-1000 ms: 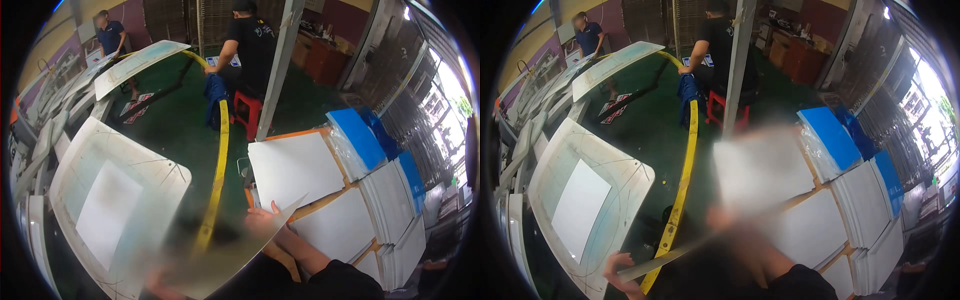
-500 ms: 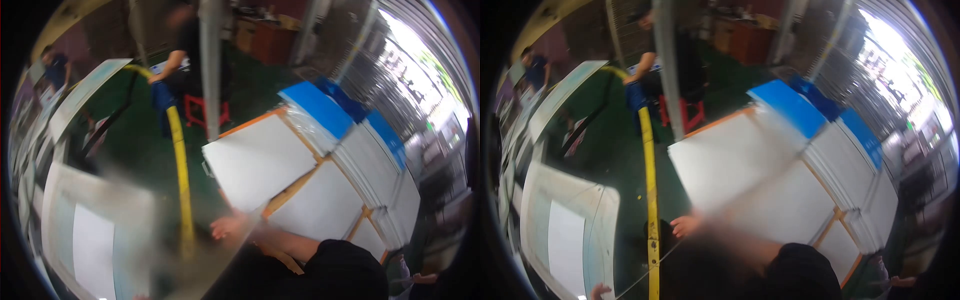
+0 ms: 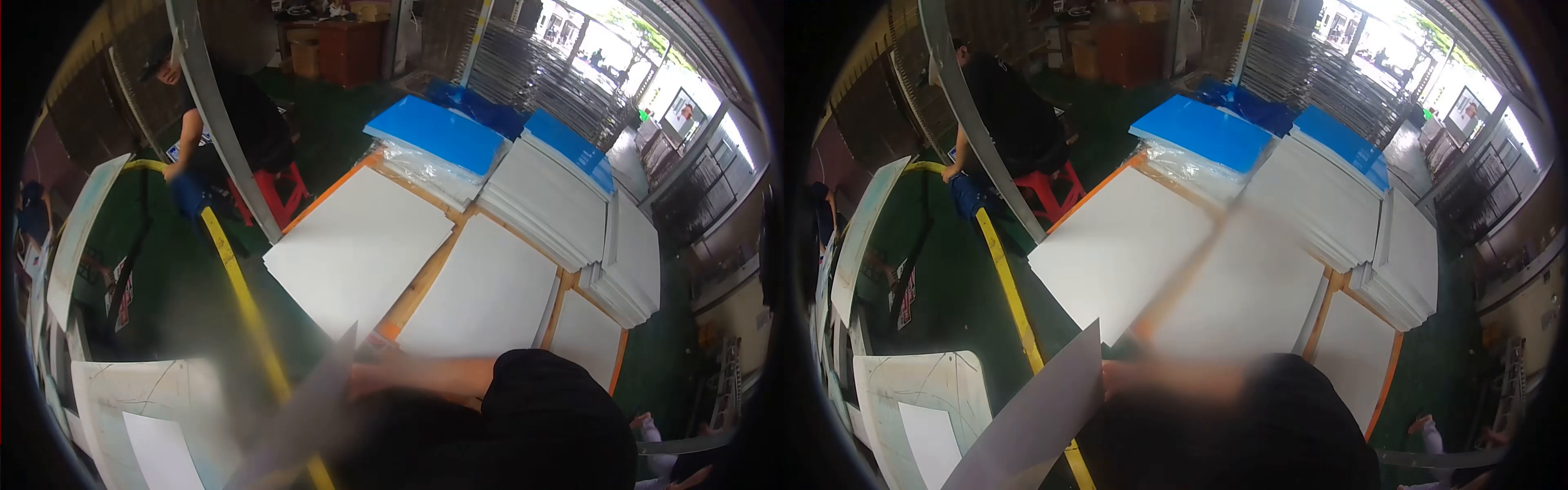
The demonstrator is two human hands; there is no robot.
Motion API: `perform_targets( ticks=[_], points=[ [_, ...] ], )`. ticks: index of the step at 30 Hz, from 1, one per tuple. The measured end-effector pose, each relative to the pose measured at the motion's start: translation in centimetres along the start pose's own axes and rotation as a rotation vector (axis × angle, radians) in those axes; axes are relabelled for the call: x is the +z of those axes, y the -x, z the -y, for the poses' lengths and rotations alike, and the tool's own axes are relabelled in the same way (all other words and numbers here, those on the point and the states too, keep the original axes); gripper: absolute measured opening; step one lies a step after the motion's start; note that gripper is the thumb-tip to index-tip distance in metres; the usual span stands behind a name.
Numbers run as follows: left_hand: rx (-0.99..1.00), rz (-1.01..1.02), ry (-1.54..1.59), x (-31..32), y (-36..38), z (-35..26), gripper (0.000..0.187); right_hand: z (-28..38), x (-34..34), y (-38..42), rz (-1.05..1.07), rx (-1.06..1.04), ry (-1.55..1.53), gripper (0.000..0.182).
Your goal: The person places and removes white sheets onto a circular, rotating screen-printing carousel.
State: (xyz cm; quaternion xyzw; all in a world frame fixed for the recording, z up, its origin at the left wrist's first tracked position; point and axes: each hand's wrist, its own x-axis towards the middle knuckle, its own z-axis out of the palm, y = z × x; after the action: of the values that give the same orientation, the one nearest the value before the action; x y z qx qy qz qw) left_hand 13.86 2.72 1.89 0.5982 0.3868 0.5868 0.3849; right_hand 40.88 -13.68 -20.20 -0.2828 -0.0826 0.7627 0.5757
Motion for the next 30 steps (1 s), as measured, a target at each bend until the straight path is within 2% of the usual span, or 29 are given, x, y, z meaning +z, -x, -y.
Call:
perform_targets(
  ticks=[7, 12, 16, 23, 30],
  points=[
    [-0.002, 0.042, -0.021, 0.0, -0.2, 0.0, 0.057, -1.0, -0.4, -4.7, -0.08, -0.018, -0.199, 0.044],
    [-0.004, 0.055, -0.025, -0.2, -0.4, 0.0, 0.057, 0.1, 1.2, -5.1, -0.027, 0.005, -0.122, 0.043],
    [-0.004, 0.063, -0.031, -0.9, -0.6, 0.1, 0.057, 0.7, 2.0, -3.6, -0.014, -0.012, -0.058, 0.042],
    [0.007, -0.038, -0.064, -3.7, 0.0, -0.1, 0.057, 1.5, 3.6, 1.1, -0.015, 0.053, 0.095, 0.041],
    [-0.004, -0.117, -0.096, -6.0, 0.4, -0.6, 0.058, 5.5, 4.9, 4.6, -0.071, 0.085, 0.267, 0.041]
  ],
)
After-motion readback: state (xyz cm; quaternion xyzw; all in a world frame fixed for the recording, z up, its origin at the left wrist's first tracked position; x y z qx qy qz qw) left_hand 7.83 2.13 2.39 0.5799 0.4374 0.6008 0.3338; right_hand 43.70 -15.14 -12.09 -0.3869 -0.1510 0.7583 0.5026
